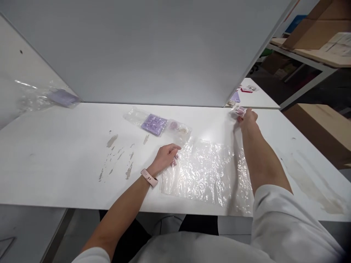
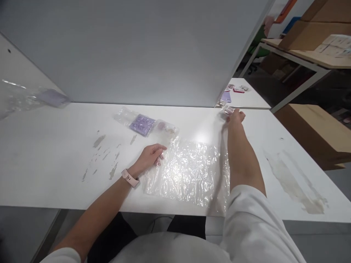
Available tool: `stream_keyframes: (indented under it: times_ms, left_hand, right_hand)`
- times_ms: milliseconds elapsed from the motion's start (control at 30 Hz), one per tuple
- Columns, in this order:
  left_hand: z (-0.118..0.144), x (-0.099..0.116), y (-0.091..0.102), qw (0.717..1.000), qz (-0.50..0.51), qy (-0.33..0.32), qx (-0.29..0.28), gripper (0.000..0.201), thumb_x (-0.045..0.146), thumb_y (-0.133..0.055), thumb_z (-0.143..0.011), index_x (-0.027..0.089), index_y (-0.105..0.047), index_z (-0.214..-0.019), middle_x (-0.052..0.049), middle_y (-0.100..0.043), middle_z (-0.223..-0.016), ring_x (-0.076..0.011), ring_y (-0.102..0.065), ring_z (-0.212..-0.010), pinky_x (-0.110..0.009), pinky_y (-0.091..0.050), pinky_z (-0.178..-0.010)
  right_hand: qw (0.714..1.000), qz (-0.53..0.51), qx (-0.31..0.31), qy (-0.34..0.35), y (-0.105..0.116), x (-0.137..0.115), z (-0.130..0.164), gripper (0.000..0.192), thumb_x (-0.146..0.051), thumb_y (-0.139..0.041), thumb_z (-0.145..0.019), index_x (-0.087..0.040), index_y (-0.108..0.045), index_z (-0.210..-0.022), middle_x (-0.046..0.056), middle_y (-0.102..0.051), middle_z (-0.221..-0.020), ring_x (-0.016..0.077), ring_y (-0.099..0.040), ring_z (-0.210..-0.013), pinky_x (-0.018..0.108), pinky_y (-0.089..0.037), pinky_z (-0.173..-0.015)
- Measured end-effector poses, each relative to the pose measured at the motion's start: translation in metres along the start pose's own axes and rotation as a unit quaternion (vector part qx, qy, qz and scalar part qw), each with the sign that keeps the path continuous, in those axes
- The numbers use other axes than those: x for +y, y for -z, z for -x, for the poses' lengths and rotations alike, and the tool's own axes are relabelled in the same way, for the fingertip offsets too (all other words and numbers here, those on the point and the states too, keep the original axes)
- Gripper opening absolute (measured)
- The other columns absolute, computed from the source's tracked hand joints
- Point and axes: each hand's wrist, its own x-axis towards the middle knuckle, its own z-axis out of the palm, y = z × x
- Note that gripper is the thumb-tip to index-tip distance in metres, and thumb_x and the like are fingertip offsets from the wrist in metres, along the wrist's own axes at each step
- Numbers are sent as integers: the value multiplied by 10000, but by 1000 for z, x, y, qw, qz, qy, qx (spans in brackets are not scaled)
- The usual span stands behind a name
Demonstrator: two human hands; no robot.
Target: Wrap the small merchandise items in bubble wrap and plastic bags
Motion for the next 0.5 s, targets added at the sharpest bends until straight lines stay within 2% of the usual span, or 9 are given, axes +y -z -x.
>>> stream_keyframes:
  times_ms: [67, 133, 233, 300, 400, 500]
  left_hand:
    - [0, 1, 1, 1000, 7, 11, -8, 246, 211, -509, -946, 156, -704, -1086, -34, -669, -742, -82, -556, -465, -217, -492, -476]
    - [0, 3, 2, 1000, 3, 18, -13, 246, 203, -507, -943, 150, -703, -1081, -33, -672, -729, -84, -556, -454, -218, -474, -469]
    - [1, 7, 9, 999, -19, 9, -35, 223, 204, -543, -913, 155, -721, -1039, -9, -650, -647, -68, -465, -402, -198, -383, -427]
    - [4, 9, 20, 997, -46, -13, -65, 188, 229, -599, -876, 168, -750, -970, 8, -599, -559, -74, -421, -399, -195, -322, -411]
    - [18, 12, 54, 991, -102, -51, -72, 140, 288, -676, -814, 193, -779, -820, 8, -552, -491, -100, -451, -438, -201, -316, -431]
    - [42, 8, 117, 981, -177, -54, -51, 123, 322, -742, -746, 207, -769, -711, -6, -601, -535, -119, -518, -504, -204, -376, -491]
  right_hand:
    - [999, 10, -39, 13, -1, 5, 1, 104, -215, -407, -987, -217, -419, -885, -8, -522, -909, 20, -465, -647, 214, -466, -663]
    - [996, 6, -82, 34, 11, 14, 8, 81, -183, -458, -977, -203, -464, -899, -13, -536, -879, 15, -496, -655, 189, -472, -705]
    - [988, -10, -144, 49, 45, 30, 24, 73, -128, -494, -969, -172, -542, -936, 18, -589, -897, 23, -594, -727, 180, -498, -801]
    - [982, -33, -176, 52, 72, 39, 36, 102, -98, -511, -954, -155, -595, -938, 52, -628, -928, 45, -646, -782, 200, -516, -872]
    - [974, -53, -208, 71, 113, 54, 54, 61, -118, -633, -875, -158, -678, -877, 98, -673, -971, 103, -689, -856, 249, -531, -938]
    - [965, 12, -244, 97, 148, 69, 74, 90, -223, -745, -781, -212, -749, -870, 130, -706, -1020, 178, -700, -927, 326, -552, -921]
